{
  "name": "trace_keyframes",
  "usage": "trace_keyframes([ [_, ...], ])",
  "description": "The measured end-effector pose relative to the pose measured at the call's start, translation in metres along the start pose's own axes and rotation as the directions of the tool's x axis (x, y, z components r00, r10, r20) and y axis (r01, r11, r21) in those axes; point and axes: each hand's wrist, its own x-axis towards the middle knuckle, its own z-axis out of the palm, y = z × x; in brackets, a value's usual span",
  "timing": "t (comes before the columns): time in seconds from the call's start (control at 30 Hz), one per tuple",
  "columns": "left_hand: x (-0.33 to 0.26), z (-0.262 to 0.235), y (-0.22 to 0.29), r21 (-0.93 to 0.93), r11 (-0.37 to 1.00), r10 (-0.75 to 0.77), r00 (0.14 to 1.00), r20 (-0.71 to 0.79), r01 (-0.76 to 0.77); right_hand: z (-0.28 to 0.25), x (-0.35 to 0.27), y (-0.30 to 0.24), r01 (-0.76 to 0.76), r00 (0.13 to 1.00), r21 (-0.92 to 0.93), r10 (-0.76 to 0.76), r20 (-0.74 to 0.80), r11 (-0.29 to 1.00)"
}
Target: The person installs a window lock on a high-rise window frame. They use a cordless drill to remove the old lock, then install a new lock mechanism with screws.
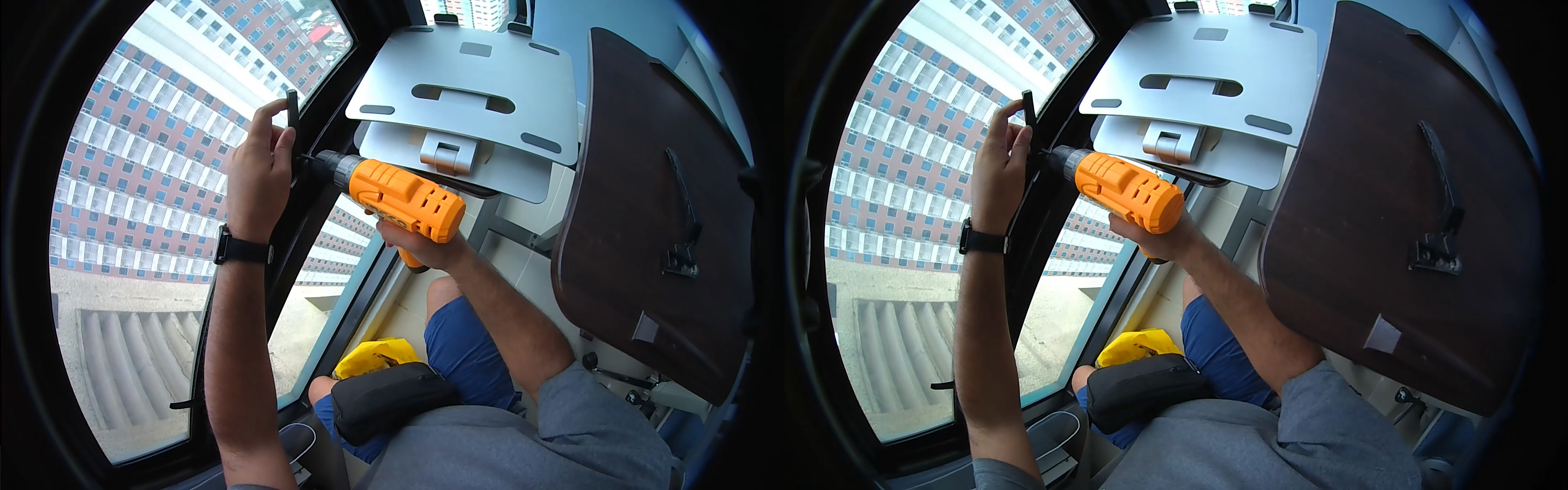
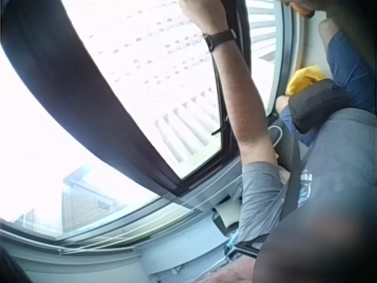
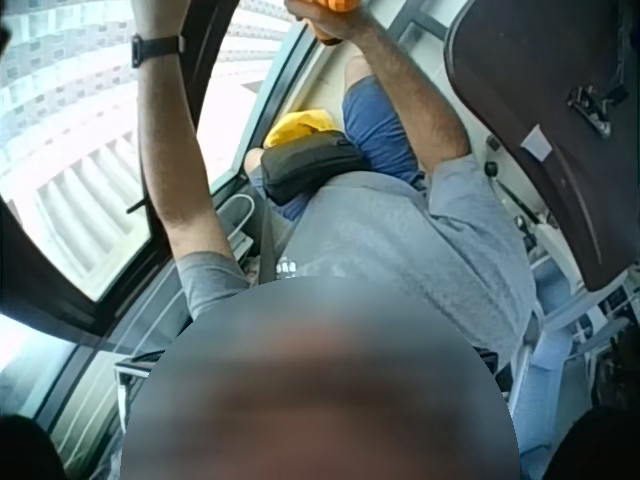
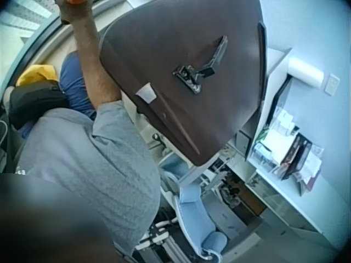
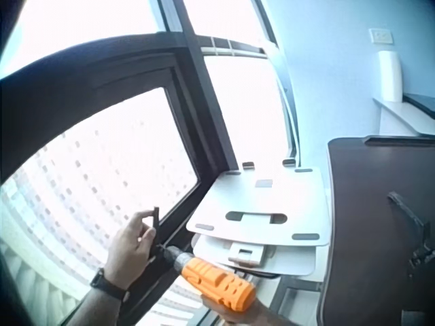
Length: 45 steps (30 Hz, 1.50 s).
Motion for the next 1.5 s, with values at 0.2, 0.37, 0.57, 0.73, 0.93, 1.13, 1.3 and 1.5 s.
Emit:
trace_keyframes([
  [0.2, -0.002, 0.002, -0.003, 0.01, 0.999, 0.036, 0.999, -0.022, -0.036, -0.005, 0.008, 0.008, 0.344, 0.93, -0.23, -0.364, -0.046, 0.91],
  [0.37, -0.004, 0.005, -0.009, -0.03, 0.998, 0.045, 0.998, -0.042, -0.046, -0.013, -0.028, -0.02, 0.452, 0.853, -0.468, -0.522, -0.022, 0.759],
  [0.57, -0.001, 0.012, -0.015, -0.018, 0.999, -0.033, 0.999, -0.027, 0.033, -0.013, -0.09, -0.061, 0.424, 0.816, -0.408, -0.537, -0.214, 0.808],
  [0.73, -0.001, 0.016, -0.025, -0.026, 1.0, 0.016, 0.999, -0.04, -0.017, -0.019, -0.078, -0.062, 0.356, 0.836, 0.093, -0.273, -0.477, 0.93],
  [0.93, 0.001, 0.015, -0.024, -0.009, 1.0, 0.028, 0.999, -0.04, -0.029, -0.041, -0.065, -0.068, 0.107, 0.671, -0.848, -0.667, -0.324, 0.519],
  [1.13, 0.004, 0.012, -0.02, -0.027, 0.998, 0.06, 0.996, -0.068, -0.062, -0.03, -0.08, -0.08, 0.183, 0.639, -0.713, -0.633, -0.437, 0.677],
  [1.3, 0.004, 0.012, -0.019, -0.066, 0.996, 0.056, 0.996, -0.069, -0.061, -0.025, -0.088, -0.081, 0.228, 0.548, -0.658, -0.653, -0.523, 0.718],
  [1.5, 0.004, 0.013, -0.021, -0.015, 0.999, 0.034, 0.998, -0.059, -0.035, -0.037, -0.114, -0.081, 0.163, 0.637, -0.679, -0.602, -0.482, 0.716],
])
